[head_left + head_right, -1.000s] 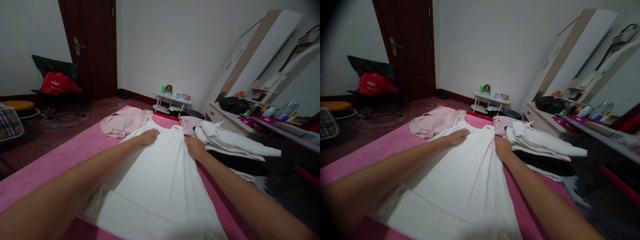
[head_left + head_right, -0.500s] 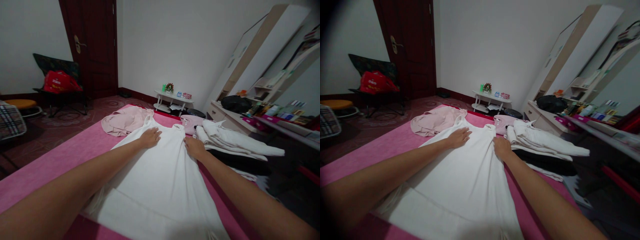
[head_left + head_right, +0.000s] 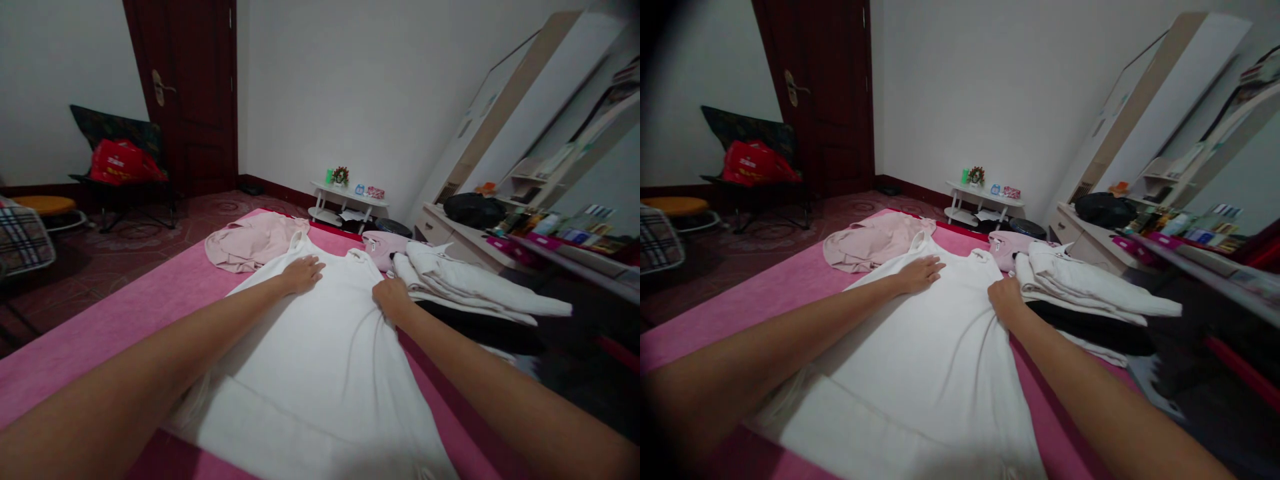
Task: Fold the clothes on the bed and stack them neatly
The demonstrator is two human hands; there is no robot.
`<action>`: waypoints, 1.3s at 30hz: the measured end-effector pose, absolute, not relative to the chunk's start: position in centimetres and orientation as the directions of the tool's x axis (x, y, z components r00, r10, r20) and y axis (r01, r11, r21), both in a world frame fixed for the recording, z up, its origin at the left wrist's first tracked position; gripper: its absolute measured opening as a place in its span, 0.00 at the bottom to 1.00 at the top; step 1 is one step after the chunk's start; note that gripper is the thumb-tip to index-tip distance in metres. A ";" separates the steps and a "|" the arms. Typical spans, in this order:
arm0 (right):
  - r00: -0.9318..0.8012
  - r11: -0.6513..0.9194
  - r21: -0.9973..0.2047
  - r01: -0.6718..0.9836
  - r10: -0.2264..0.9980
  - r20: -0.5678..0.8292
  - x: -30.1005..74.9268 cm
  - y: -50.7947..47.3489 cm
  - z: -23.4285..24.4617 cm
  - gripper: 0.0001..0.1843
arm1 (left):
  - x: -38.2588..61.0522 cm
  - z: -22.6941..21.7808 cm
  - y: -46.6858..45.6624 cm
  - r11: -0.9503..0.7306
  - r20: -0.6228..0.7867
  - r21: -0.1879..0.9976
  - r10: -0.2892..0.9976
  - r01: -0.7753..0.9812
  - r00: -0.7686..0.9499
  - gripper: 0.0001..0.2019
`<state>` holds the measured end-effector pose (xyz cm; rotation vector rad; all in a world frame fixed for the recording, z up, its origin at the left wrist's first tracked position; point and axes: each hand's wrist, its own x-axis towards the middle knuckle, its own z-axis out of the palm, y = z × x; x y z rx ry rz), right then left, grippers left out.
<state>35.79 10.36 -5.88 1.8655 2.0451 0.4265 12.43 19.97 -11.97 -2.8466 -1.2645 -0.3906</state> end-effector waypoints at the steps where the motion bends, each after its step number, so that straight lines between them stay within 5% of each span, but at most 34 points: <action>1: -0.073 0.094 0.462 0.882 0.995 -0.064 35.6 10.4 -6.1 0.14 | 12.4 -11.9 20.1 -0.681 0.224 0.100 0.726 0.725 0.651 0.23; 6: -0.066 0.104 0.539 0.836 0.994 -0.091 35.4 9.1 -6.9 0.16 | 11.4 -12.2 18.5 -0.712 0.234 0.081 0.694 0.697 0.681 0.23; 12: -0.251 0.223 0.570 0.791 0.967 -0.031 36.2 4.2 -7.0 0.20 | 8.1 -11.8 12.9 -0.752 0.141 0.092 0.658 0.652 0.739 0.30; 19: -0.319 0.335 0.280 0.900 0.942 -0.102 36.9 -3.0 -6.0 0.30 | 2.6 -10.3 8.0 -0.782 0.061 0.172 0.615 0.599 0.786 0.31; 27: -0.162 0.162 -0.021 0.987 0.986 -0.043 38.5 -6.5 -5.0 0.12 | -0.4 -8.3 7.8 -0.724 0.124 0.276 0.679 0.632 0.724 0.22; 32: 0.037 -0.041 -0.064 0.997 0.998 -0.051 38.5 -5.1 -5.7 0.12 | 0.0 -7.6 10.2 -0.438 0.232 0.198 0.890 0.877 0.392 0.23; 36: 0.061 -0.069 -0.096 0.993 0.995 -0.083 38.0 -4.1 -6.3 0.13 | 0.7 -7.6 11.8 -0.234 0.114 0.186 0.970 0.954 0.216 0.32; 39: -0.001 -0.016 -0.166 0.986 0.995 -0.100 37.6 -3.7 -6.5 0.12 | 1.6 -7.6 12.7 -0.182 0.026 0.208 0.983 0.961 0.181 0.27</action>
